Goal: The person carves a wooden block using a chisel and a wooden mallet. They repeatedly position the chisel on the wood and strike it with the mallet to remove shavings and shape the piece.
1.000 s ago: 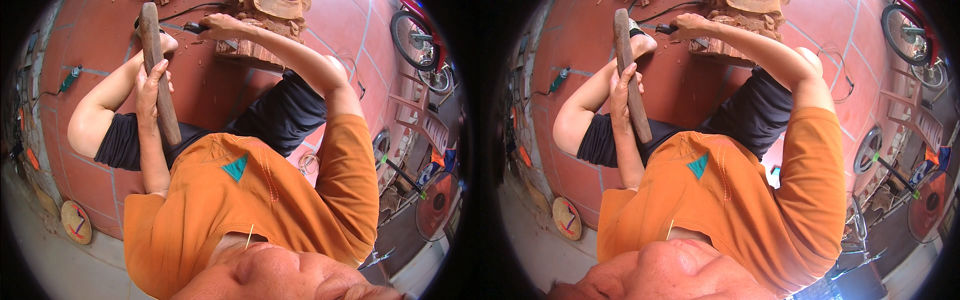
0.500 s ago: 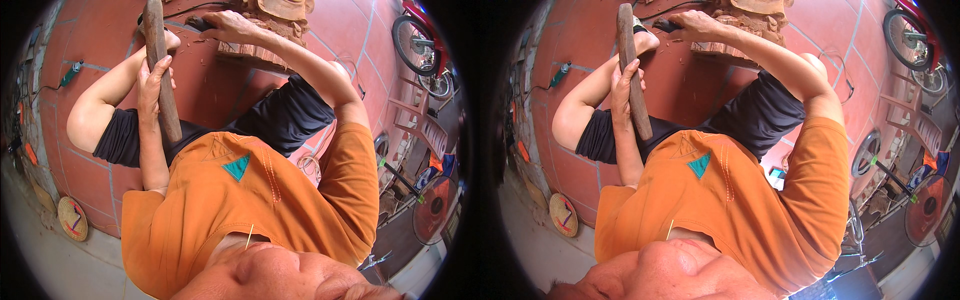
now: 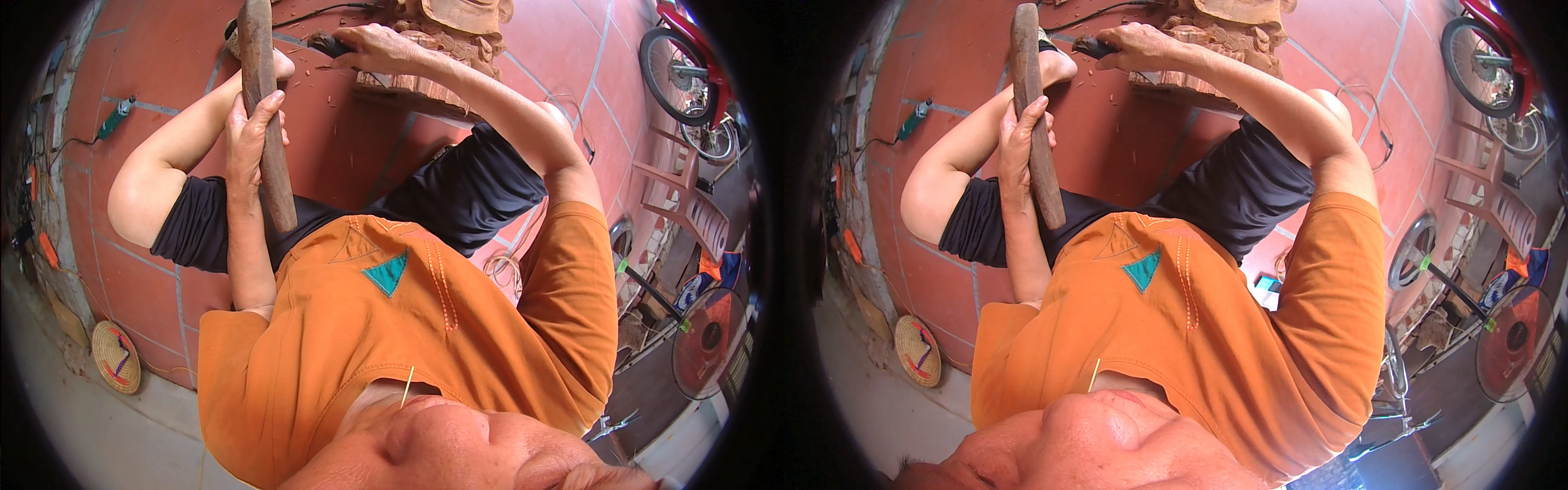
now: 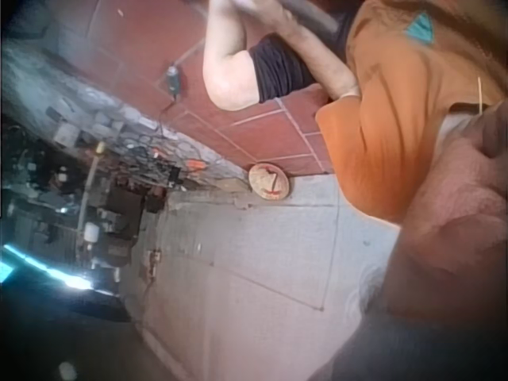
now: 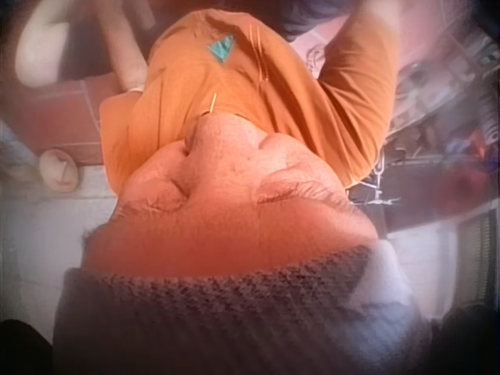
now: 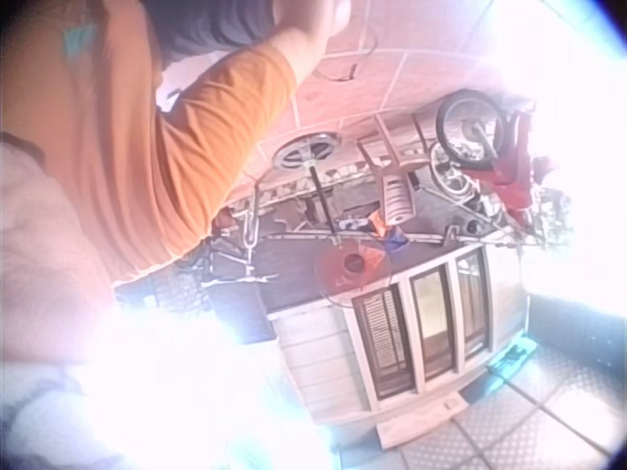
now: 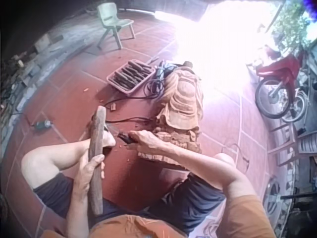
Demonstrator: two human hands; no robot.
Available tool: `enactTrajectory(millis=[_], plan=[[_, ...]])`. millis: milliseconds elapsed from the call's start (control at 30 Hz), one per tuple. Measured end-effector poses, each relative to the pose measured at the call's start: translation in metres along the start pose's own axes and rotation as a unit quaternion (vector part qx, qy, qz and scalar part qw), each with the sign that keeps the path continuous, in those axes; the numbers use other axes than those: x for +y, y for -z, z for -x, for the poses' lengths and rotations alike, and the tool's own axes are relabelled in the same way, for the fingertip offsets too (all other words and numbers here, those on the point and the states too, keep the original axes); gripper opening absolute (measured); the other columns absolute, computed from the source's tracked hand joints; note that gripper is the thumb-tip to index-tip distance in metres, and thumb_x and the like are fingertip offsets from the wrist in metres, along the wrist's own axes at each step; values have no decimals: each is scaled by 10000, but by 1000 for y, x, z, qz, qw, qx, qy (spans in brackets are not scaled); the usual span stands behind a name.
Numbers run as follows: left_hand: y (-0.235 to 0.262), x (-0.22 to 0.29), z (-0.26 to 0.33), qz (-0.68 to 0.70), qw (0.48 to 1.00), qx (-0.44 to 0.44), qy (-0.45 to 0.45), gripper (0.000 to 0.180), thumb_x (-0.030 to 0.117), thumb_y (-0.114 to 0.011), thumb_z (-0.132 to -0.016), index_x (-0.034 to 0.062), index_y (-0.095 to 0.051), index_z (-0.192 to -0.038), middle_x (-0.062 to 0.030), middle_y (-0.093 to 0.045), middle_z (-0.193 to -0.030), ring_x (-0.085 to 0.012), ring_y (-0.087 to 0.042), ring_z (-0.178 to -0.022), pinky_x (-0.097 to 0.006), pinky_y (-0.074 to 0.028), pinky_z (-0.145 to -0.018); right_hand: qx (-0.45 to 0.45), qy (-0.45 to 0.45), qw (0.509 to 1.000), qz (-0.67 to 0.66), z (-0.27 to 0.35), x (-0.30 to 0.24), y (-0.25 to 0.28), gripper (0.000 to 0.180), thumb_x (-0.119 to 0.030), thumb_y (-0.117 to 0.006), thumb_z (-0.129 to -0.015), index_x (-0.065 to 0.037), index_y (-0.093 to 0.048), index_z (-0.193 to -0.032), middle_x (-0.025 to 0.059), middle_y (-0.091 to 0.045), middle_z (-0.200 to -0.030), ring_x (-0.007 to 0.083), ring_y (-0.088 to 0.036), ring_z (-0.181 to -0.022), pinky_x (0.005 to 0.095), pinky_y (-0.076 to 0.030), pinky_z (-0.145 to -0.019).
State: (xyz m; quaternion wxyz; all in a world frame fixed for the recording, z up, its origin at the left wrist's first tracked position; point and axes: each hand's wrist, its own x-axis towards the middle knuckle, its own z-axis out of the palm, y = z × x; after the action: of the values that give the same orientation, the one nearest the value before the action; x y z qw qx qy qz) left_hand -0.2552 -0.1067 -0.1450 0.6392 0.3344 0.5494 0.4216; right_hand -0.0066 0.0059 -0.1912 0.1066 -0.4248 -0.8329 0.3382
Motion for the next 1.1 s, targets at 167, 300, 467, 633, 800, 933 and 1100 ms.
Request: enactTrajectory(millis=[167,300,467,633,800,933,1100], plan=[[1,-2,-1,-7,1000,-2,-5,326,264,-733,-907,51,-550,-1073,-6,-549,-658,-78,-536,-454,-195,-447,-420,-2,1,1000,4,1,-2,1,523,-456,-714,-857,-64,-642,-1197,198,-696,-882,393,-676,-895,494,-522,-796],[0,-4,-1,-3,1000,-6,-12,312,266,-723,-920,62,-549,-1080,-1,-547,-650,-74,-539,-451,-186,-442,-414,-12,-4,1000,9,2,-3,4,527,-455,-714,-857,-62,-640,-1202,194,-699,-884,389,-678,-897,494,-521,-795],[1,-5,-2,-11,1000,-9,-6,331,266,-722,-920,59,-545,-1107,-1,-549,-653,-74,-541,-455,-185,-445,-417,-16,-7,1000,5,2,-1,4,517,-444,-709,-864,-62,-636,-1204,193,-698,-884,386,-680,-891,492,-519,-793],[-1,0,2,4,1000,-7,-9,321,261,-709,-931,63,-540,-1119,-6,-560,-664,-81,-550,-460,-184,-447,-420,-3,6,1000,6,5,-2,3,510,-418,-728,-852,-62,-636,-1205,190,-699,-893,387,-679,-891,487,-518,-788],[1,12,8,30,996,34,-79,305,246,-676,-955,54,-505,-1120,-33,-582,-711,-114,-565,-485,-211,-464,-440,-19,9,1000,-2,8,-13,7,514,-406,-748,-832,-63,-638,-1199,195,-700,-905,395,-672,-906,490,-513,-789],[-4,14,13,-10,990,62,-126,318,258,-660,-961,37,-491,-1117,-32,-574,-727,-115,-560,-503,-229,-470,-455,-37,13,999,17,8,-17,9,505,-369,-737,-832,-55,-626,-1212,202,-696,-907,401,-669,-885,489,-512,-775],[-13,5,22,-141,985,-86,46,364,273,-683,-941,62,-530,-1194,-6,-560,-712,-78,-531,-494,-215,-459,-460,-40,21,999,21,-1,-7,-2,417,-369,-750,-828,-56,-654,-1086,199,-701,-876,409,-676,-908,505,-515,-801]])
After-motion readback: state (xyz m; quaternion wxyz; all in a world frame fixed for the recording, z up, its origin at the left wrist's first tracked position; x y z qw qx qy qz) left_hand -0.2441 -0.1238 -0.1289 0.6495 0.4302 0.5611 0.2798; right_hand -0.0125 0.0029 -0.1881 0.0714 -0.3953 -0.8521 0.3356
